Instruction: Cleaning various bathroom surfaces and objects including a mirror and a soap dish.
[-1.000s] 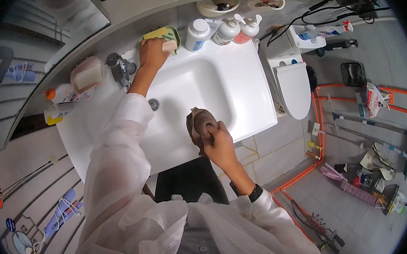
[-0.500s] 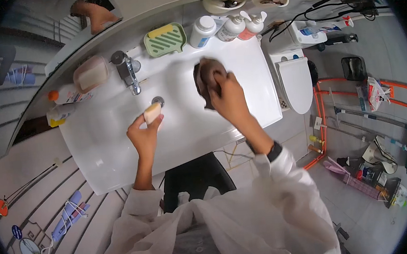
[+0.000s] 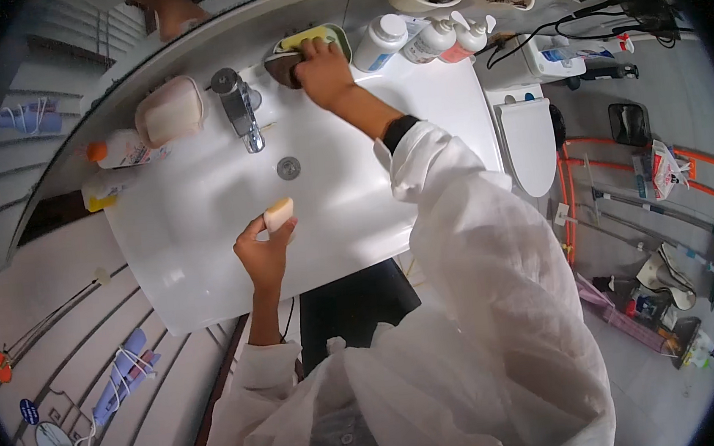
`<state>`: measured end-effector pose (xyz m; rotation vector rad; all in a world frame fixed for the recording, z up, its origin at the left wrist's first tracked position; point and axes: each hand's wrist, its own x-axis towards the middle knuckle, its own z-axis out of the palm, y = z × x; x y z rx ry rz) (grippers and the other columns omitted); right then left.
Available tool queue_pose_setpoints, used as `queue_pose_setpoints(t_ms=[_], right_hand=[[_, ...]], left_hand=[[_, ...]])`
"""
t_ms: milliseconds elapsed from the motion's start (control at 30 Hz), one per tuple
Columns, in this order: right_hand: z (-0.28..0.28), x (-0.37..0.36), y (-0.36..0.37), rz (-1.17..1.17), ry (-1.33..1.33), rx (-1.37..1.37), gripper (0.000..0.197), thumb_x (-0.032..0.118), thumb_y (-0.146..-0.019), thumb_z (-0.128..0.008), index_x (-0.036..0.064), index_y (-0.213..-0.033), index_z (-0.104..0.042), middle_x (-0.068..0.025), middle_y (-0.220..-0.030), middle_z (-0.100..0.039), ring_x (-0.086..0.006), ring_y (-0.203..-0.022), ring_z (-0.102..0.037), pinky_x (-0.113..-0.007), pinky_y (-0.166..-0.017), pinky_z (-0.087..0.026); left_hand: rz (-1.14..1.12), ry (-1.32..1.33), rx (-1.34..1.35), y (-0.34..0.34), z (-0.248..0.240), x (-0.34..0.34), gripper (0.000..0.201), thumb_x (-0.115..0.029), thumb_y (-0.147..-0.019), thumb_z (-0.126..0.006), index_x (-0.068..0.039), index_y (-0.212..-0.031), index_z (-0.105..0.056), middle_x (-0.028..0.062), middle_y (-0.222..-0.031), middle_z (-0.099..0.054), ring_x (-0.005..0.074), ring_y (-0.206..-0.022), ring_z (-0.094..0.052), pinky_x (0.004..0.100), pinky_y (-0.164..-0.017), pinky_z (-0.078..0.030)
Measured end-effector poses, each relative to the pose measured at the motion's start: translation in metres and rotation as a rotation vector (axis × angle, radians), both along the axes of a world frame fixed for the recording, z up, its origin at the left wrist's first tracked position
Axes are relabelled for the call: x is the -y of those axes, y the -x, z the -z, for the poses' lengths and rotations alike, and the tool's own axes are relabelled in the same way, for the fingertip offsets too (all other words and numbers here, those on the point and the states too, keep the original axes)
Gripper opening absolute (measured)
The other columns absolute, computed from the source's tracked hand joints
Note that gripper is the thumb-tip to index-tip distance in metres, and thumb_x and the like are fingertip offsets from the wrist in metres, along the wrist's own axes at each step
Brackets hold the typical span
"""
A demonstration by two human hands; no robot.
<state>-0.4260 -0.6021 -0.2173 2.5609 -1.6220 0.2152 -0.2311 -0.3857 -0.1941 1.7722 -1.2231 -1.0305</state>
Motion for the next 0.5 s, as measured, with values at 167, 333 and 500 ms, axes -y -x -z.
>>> queue_pose_setpoints(t_ms=[167, 333, 500], right_hand=[[-0.002, -0.004, 0.009, 0.131, -0.04, -0.284, 0.017, 0.02, -0.078, -0.056, 0.0135, -0.079, -0.071, -0.0102, -0.107, -0.054, -0.0258, -0.104, -0.048, -0.037, -0.081, -0.04], [-0.019, -0.001, -0.007, 0.355, -0.026, -0.287, 0.019, 0.02, -0.08, -0.054, 0.0127, -0.081, -0.072, -0.0137, -0.107, -0.052, -0.0278, -0.104, -0.047, -0.036, -0.082, -0.041], [-0.025, 0.004, 0.0, 0.311, -0.015, -0.03, 0.017, 0.015, -0.075, -0.055, 0.0102, -0.077, -0.071, -0.017, -0.103, -0.053, -0.031, -0.098, -0.049, -0.038, -0.078, -0.044]], left_hand=[[-0.036, -0.045, 0.023, -0.015, -0.001, -0.004, 0.029, -0.011, -0.068, -0.078, 0.003, -0.092, -0.069, 0.0096, -0.078, -0.069, 0.0128, -0.069, -0.063, 0.0269, -0.065, -0.051], [-0.038, -0.018, 0.049, -0.03, 0.002, -0.002, 0.029, -0.01, -0.069, -0.077, 0.003, -0.093, -0.069, 0.0098, -0.079, -0.069, 0.0124, -0.069, -0.063, 0.0266, -0.065, -0.05], [-0.092, -0.034, 0.008, -0.034, 0.0, -0.006, 0.03, -0.012, -0.069, -0.078, 0.003, -0.093, -0.069, 0.0096, -0.078, -0.068, 0.0126, -0.069, -0.063, 0.0262, -0.066, -0.05]])
